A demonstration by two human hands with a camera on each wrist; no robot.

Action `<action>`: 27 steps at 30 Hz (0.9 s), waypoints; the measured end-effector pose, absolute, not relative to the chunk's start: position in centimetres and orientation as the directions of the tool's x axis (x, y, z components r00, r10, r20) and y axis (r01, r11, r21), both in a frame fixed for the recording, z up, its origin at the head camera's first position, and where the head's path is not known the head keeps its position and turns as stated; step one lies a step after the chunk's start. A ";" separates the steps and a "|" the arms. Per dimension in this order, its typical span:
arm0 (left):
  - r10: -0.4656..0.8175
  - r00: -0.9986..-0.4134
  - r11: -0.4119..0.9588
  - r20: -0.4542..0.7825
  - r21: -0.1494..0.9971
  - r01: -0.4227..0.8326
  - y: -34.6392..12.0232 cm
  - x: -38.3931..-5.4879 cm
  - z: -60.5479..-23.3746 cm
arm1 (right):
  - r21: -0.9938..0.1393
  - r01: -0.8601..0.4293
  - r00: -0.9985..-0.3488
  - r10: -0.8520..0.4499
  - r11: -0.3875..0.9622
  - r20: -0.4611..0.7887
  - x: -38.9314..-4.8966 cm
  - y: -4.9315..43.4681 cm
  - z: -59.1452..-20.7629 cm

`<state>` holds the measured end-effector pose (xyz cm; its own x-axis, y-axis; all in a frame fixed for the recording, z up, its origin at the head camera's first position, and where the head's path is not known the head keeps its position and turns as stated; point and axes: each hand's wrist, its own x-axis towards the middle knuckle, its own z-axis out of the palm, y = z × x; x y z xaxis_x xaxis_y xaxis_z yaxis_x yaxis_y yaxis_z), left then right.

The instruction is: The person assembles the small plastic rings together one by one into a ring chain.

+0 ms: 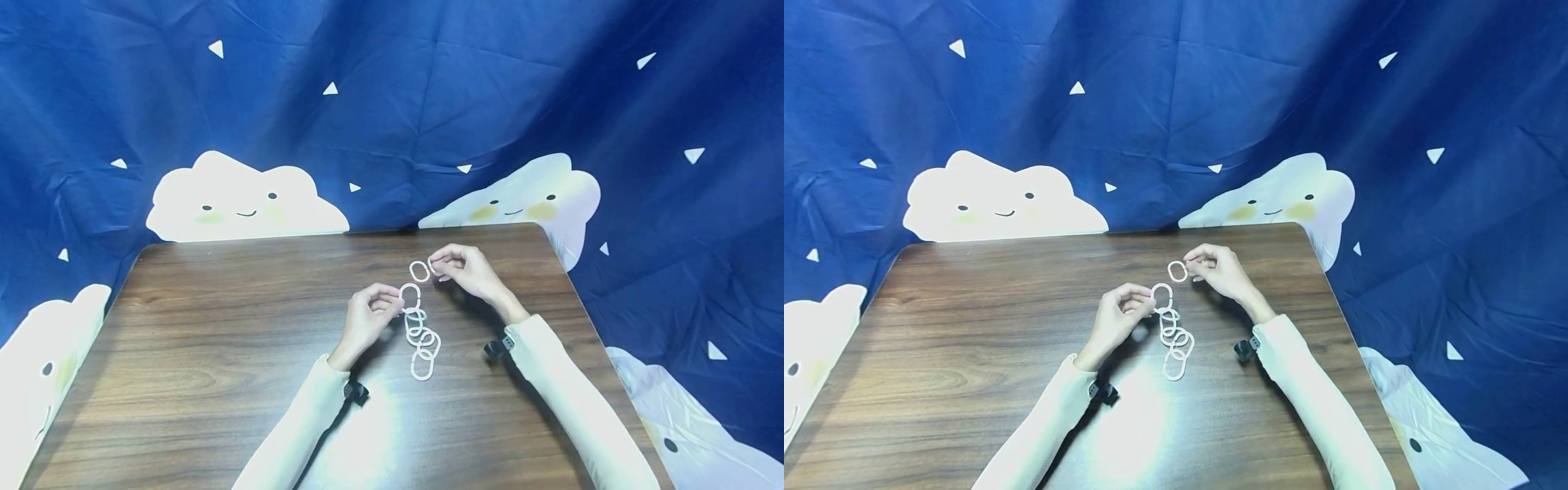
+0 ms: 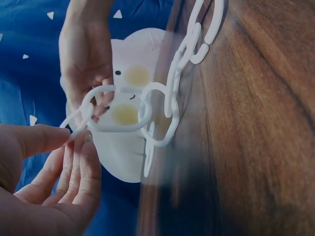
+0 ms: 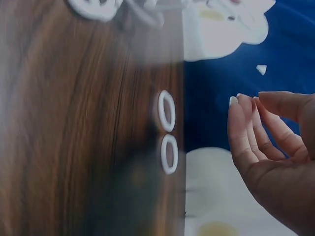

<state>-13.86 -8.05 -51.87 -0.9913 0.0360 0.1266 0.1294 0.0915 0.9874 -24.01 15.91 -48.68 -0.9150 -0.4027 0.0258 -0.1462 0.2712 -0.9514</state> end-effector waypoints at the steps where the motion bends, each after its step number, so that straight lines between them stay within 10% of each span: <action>1: 0.034 -0.991 0.096 0.128 0.987 0.131 -8.1 -13.9 -51.9 | -0.947 -0.143 -0.920 -0.392 0.287 0.020 -24.4 16.0 -48.8; 27: -0.021 -0.992 0.095 0.123 0.988 0.120 -8.1 -13.9 -52.3 | -0.765 -0.134 -0.940 -0.325 0.630 -0.103 -29.2 16.9 -52.6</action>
<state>-13.94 -8.06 -52.26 -0.9922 -0.0208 0.1226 0.1201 0.0948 0.9882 -29.21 16.92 -52.60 -0.9401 -0.3248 -0.1034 -0.1337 0.6304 -0.7647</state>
